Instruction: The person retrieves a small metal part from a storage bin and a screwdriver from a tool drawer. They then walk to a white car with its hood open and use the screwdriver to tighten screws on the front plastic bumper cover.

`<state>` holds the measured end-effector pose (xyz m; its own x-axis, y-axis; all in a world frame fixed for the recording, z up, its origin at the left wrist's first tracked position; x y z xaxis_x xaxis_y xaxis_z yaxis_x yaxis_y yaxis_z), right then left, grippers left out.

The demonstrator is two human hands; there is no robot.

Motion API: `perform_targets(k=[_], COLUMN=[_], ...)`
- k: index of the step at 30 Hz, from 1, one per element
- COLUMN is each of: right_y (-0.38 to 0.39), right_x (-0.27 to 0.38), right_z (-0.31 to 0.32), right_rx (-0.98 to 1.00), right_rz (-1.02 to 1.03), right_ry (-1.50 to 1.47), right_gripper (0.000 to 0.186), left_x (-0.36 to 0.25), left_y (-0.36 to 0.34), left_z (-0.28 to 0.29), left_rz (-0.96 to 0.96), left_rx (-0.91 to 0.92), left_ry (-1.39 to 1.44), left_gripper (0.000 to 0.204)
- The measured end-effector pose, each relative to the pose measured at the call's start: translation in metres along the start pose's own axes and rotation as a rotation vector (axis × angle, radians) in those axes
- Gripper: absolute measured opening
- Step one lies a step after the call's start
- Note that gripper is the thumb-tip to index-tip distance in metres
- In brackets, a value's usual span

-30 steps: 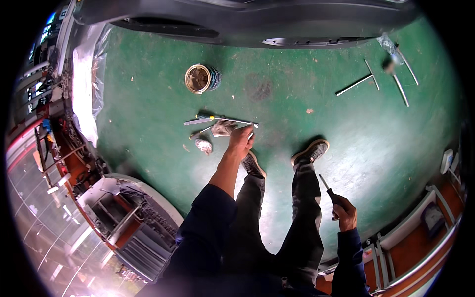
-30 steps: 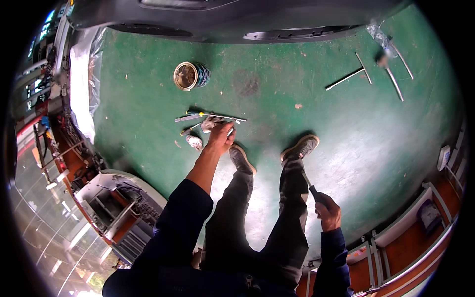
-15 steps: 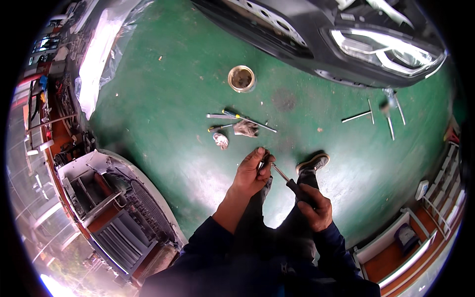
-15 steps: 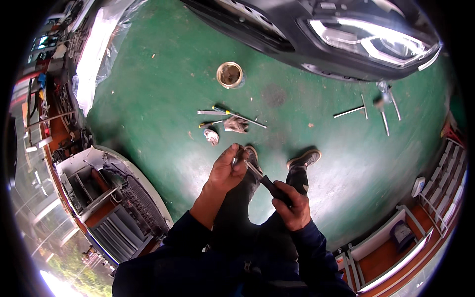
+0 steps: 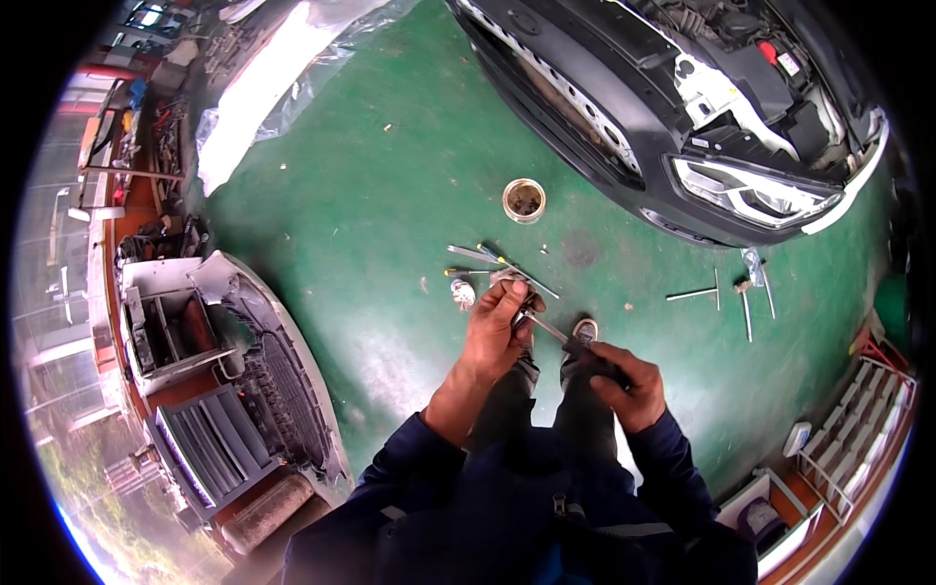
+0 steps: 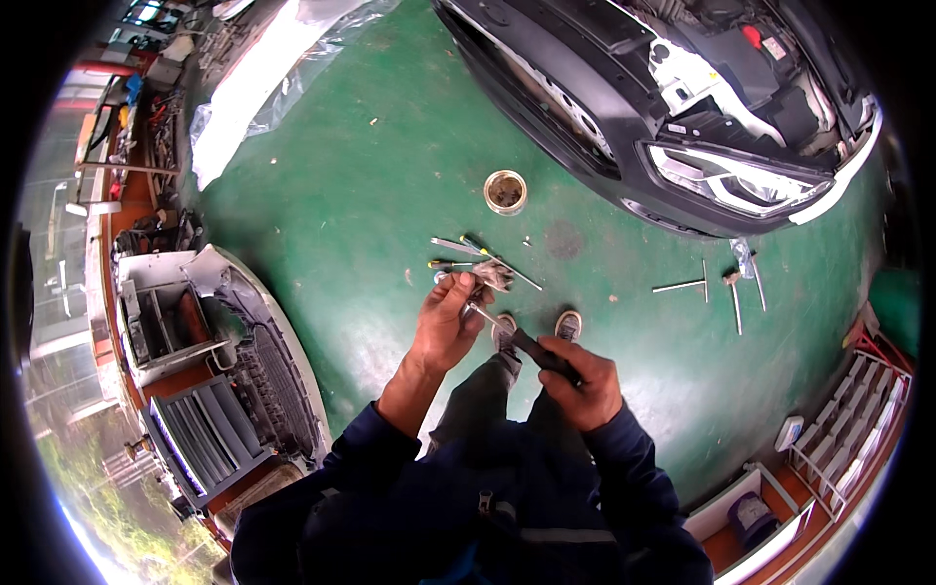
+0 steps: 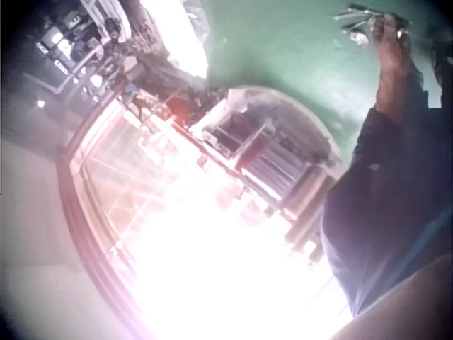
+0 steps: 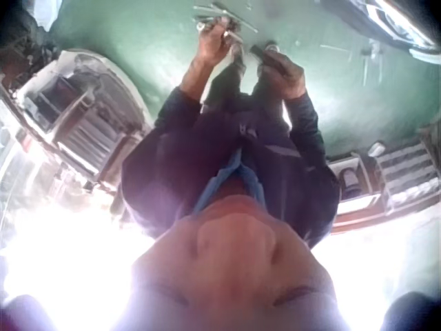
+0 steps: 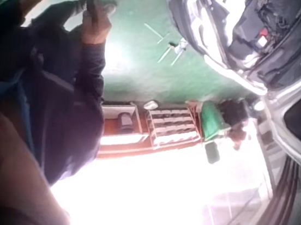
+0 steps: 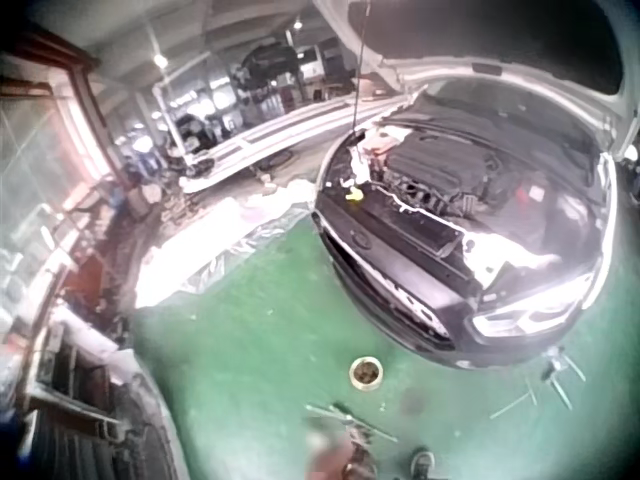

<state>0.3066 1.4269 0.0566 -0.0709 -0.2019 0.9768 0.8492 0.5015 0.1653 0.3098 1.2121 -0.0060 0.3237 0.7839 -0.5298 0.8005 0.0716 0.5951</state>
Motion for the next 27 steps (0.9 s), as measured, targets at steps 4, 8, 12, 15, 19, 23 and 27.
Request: perform_targets(k=[4,8,12,15,19,23,27], right_y=[-0.007,-0.003,-0.001,-0.015,-0.037,-0.036,-0.019], right_x=[0.025,0.050,0.055,0.059,0.073,0.039,0.017], right_z=[0.020,0.034,0.051,0.045,-0.001,-0.028,-0.061], right_rx=[0.093,0.198,0.169,0.178,0.060,0.038,0.259], right_rz=[0.057,0.214,0.130,-0.013,0.099,0.120,0.026], right_ry=[-0.047,-0.017,-0.122,-0.198,0.001,0.174,0.184], right_gripper=[0.041,0.043,0.042,0.034,0.043,0.049,0.041], left_x=[-0.018,-0.025,-0.029,-0.021,0.007,0.024,0.049], left_y=[0.025,0.045,0.065,0.080,0.083,0.098,0.126], left_z=[-0.023,-0.040,-0.062,-0.072,-0.076,-0.044,-0.005], left_rz=[-0.082,-0.206,-0.227,-0.233,-0.316,-0.527,-0.562], left_rx=[-0.016,0.039,0.058,-0.130,-0.236,-0.376,-0.459], left_ry=[-0.063,-0.043,-0.016,-0.015,-0.011,-0.549,-0.955], left_gripper=[0.020,0.021,0.025,0.026,0.027,0.032,0.029])
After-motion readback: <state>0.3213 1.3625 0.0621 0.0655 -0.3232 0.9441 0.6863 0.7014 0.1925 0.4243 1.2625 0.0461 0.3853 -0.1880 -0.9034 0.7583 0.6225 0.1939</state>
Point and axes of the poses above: each hand's wrist, its own y-axis away from the middle knuckle, its own z-axis out of the back of the hand, x = y × z, the point moved 5 cm from there along -y, towards the middle knuckle, and after that the axes turned 1 degree about z, right-handed, at the moved point
